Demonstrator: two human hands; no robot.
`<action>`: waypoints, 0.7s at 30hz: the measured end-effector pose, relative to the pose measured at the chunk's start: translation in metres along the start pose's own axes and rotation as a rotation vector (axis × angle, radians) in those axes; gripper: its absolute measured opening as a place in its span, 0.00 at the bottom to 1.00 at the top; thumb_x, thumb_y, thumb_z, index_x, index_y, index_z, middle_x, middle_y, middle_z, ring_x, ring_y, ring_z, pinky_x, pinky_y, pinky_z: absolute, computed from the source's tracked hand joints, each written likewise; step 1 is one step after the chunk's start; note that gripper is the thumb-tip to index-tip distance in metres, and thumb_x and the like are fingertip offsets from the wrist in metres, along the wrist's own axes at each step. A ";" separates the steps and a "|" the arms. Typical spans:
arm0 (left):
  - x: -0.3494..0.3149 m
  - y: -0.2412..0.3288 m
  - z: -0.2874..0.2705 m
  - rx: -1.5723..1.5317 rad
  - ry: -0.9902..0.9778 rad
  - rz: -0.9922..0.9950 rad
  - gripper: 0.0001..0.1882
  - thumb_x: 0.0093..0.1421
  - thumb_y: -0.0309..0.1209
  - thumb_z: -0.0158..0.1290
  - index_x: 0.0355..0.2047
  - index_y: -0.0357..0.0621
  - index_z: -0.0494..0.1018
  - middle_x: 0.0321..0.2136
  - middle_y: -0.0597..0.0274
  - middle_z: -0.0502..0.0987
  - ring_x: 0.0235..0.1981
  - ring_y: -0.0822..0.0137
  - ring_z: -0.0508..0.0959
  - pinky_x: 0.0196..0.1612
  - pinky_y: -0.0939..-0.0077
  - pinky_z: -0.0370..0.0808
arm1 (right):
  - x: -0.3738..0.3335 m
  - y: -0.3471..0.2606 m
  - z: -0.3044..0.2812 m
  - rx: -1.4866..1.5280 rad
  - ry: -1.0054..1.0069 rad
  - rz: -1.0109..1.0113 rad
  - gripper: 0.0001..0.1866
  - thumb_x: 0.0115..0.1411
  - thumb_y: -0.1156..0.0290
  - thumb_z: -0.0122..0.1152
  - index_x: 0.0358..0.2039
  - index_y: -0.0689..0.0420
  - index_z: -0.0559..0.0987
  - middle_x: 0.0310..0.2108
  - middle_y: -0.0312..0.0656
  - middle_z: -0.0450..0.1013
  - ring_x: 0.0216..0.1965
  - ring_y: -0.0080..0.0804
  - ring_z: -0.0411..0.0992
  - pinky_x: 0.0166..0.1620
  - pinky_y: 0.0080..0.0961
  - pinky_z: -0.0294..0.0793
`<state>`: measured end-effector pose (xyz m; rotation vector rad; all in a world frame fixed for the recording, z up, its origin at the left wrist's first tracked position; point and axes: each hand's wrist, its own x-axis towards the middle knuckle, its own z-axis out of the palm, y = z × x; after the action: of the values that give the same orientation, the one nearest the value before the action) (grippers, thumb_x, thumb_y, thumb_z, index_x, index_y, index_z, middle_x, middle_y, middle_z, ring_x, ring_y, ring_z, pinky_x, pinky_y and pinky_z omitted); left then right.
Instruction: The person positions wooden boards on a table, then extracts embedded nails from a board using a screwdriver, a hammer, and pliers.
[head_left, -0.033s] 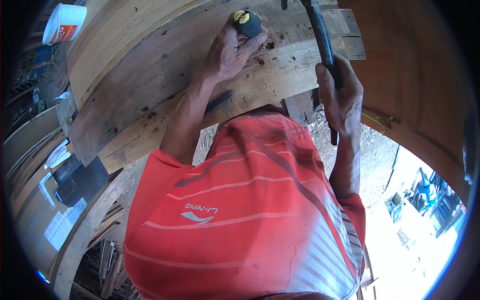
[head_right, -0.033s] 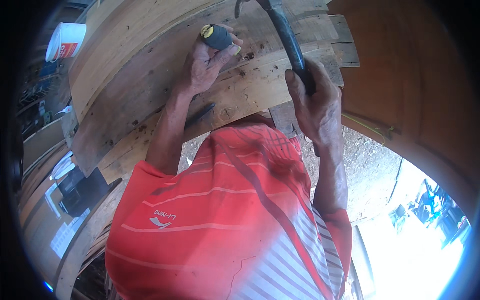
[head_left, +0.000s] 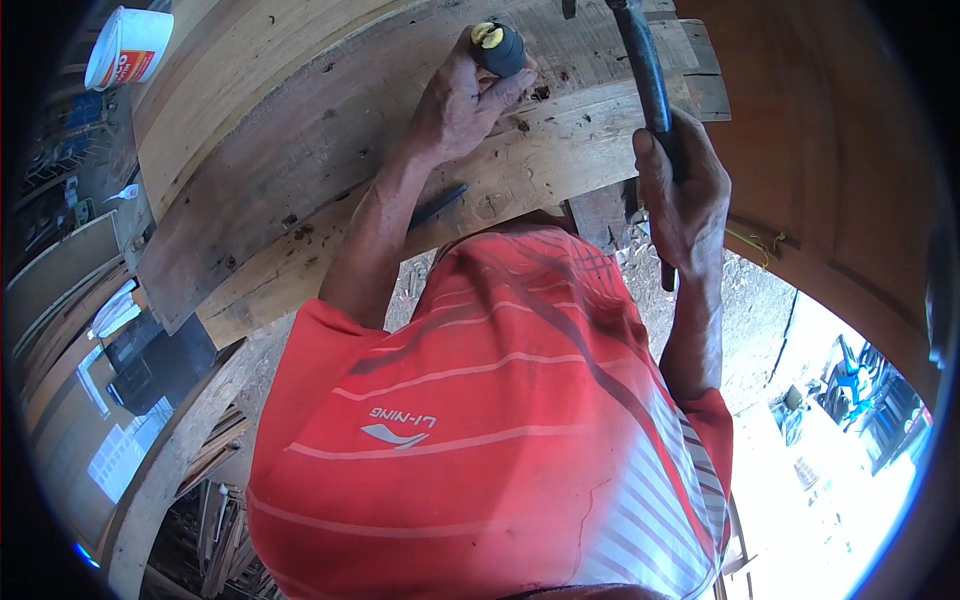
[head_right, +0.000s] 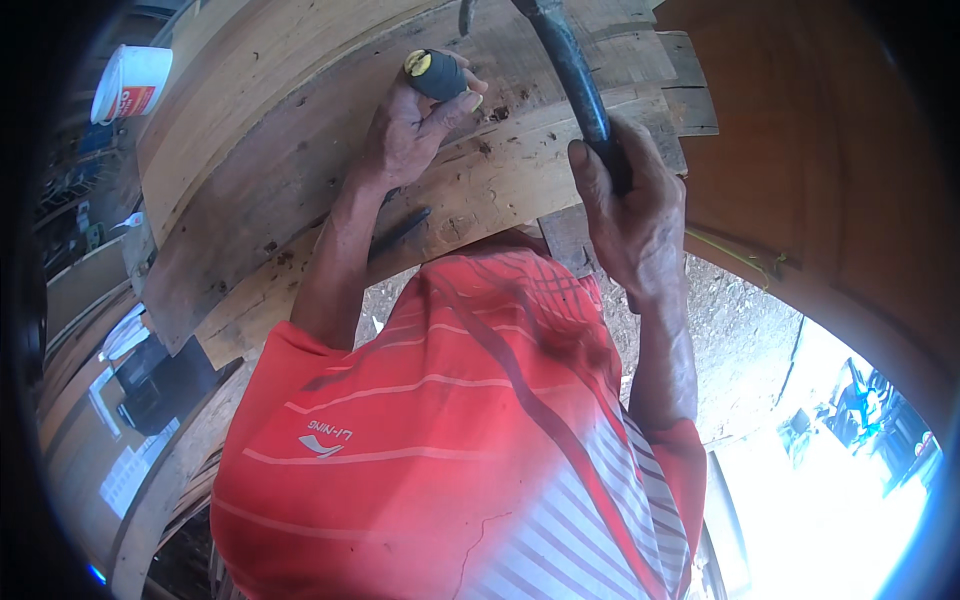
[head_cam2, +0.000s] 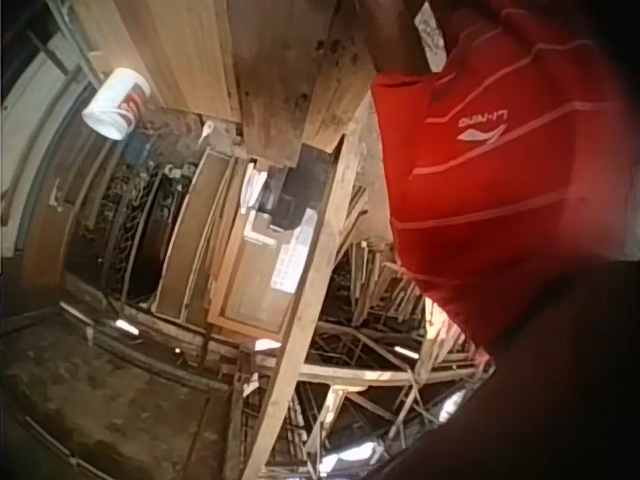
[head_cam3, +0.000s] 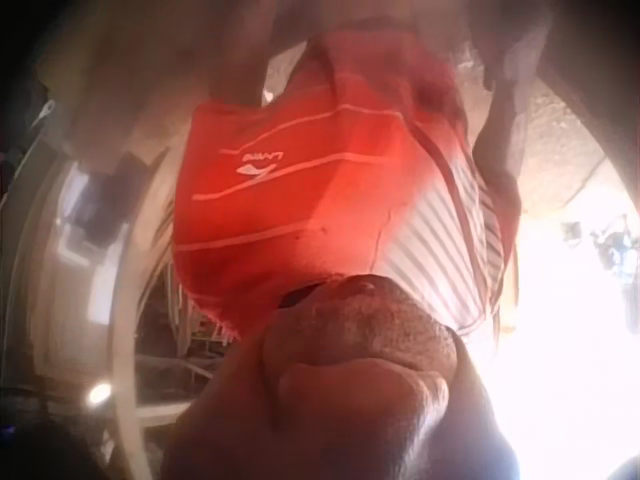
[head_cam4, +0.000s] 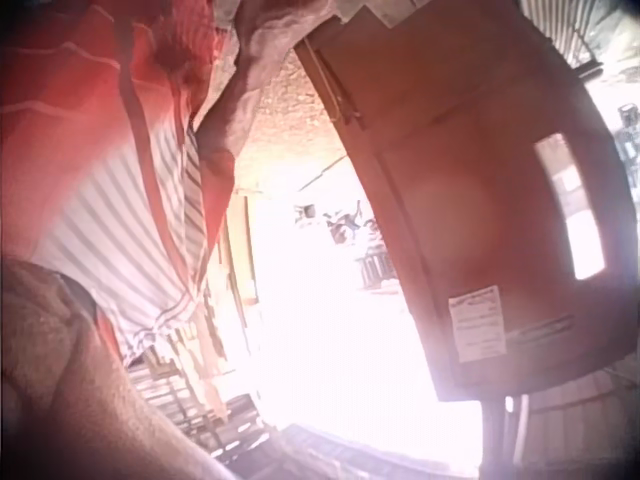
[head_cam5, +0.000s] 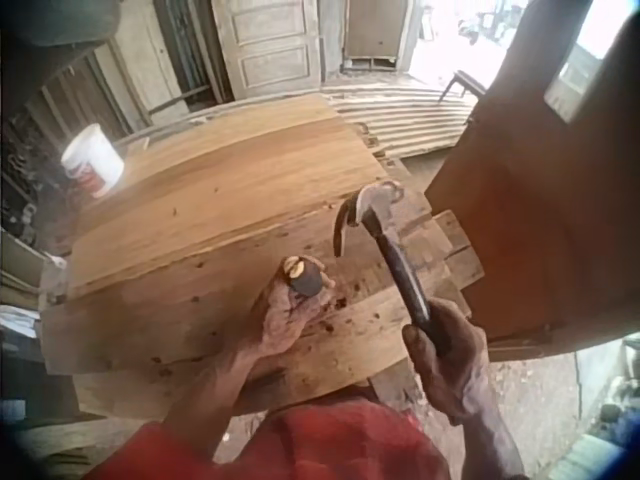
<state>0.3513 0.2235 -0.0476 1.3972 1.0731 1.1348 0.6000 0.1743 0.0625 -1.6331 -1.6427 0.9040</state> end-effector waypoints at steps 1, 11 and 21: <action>0.001 0.000 0.000 0.030 -0.018 -0.005 0.20 0.70 0.28 0.58 0.58 0.39 0.65 0.47 0.59 0.79 0.50 0.68 0.79 0.59 0.67 0.77 | -0.001 -0.008 -0.002 -0.003 0.000 -0.003 0.19 0.66 0.62 0.69 0.50 0.62 0.79 0.24 0.35 0.70 0.26 0.20 0.66 0.31 0.22 0.70; 0.000 -0.007 -0.009 0.145 -0.135 0.075 0.19 0.69 0.30 0.59 0.56 0.39 0.66 0.47 0.58 0.80 0.50 0.66 0.81 0.57 0.64 0.79 | 0.016 -0.030 -0.018 -0.540 -0.312 -0.474 0.17 0.67 0.71 0.64 0.54 0.58 0.73 0.29 0.50 0.77 0.27 0.52 0.78 0.32 0.40 0.78; 0.004 -0.018 -0.012 0.054 -0.157 0.096 0.15 0.70 0.30 0.58 0.53 0.42 0.68 0.47 0.59 0.79 0.51 0.67 0.80 0.57 0.67 0.78 | 0.020 -0.050 -0.022 -0.614 -0.233 -0.554 0.10 0.68 0.69 0.64 0.42 0.55 0.71 0.28 0.45 0.75 0.27 0.48 0.77 0.27 0.40 0.74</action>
<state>0.3398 0.2309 -0.0648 1.5675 0.9396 1.0520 0.5897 0.1956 0.1155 -1.3207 -2.5422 0.3216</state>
